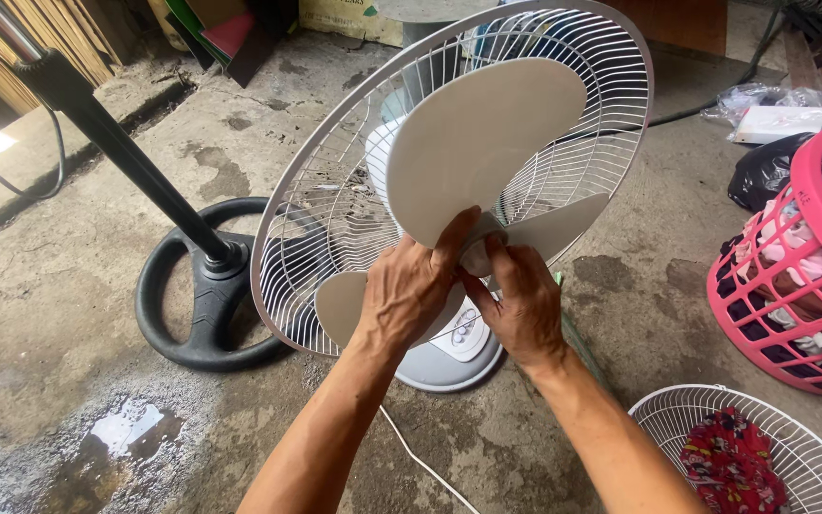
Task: The person assembles a standing fan by attaching the front cage, inserting the fan blades, securing them with a nut, and then attaching the rear cage. The person also wipes the fan blades and cages with a cloth during the process.
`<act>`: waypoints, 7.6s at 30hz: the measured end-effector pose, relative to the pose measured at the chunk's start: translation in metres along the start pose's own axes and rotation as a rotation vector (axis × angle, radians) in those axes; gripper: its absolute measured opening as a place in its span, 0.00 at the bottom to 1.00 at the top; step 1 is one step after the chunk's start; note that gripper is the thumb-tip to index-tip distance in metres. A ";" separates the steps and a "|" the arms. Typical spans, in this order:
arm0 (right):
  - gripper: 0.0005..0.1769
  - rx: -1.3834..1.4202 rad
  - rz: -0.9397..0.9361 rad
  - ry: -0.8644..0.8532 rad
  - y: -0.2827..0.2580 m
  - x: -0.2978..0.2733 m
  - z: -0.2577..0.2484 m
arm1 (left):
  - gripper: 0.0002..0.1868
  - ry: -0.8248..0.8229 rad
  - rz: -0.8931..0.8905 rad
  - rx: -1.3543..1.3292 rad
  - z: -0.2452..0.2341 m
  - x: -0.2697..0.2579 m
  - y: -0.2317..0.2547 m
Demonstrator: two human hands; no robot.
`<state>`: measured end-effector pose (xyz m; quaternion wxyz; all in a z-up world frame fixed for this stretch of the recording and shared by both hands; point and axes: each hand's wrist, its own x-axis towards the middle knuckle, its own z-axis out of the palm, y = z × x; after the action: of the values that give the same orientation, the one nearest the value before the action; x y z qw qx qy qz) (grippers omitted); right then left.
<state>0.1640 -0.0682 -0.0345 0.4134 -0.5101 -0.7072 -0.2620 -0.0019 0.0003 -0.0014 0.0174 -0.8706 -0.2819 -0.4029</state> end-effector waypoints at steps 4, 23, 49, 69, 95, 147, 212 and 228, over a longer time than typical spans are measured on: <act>0.35 -0.123 -0.131 -0.127 0.014 0.003 -0.006 | 0.32 0.004 0.007 -0.011 -0.003 0.002 -0.001; 0.17 -0.143 -0.480 -0.221 0.033 0.041 -0.038 | 0.25 -0.083 -0.033 -0.007 0.007 -0.001 -0.006; 0.37 0.245 0.176 -0.241 0.004 0.017 -0.030 | 0.26 -0.170 -0.004 0.072 0.002 0.008 0.004; 0.29 0.124 0.272 -0.079 -0.004 0.006 -0.007 | 0.20 -0.187 -0.073 -0.093 -0.007 0.018 0.010; 0.30 0.153 0.092 -0.146 0.001 0.021 -0.026 | 0.31 -0.176 -0.032 -0.064 -0.021 0.022 0.013; 0.35 0.615 0.683 0.093 -0.056 0.020 -0.019 | 0.41 -0.051 0.078 1.009 -0.025 -0.001 0.045; 0.30 0.459 0.765 -0.029 -0.053 0.019 -0.006 | 0.26 -0.009 -0.004 -0.104 -0.028 0.024 0.017; 0.27 0.651 0.892 0.025 -0.052 0.018 -0.003 | 0.24 -0.085 -0.069 -0.173 -0.028 0.027 0.020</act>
<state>0.1134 -0.0794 -0.0156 0.6292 -0.6030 -0.4619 0.1649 0.0026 -0.0104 0.0405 -0.0838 -0.8750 -0.2763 -0.3887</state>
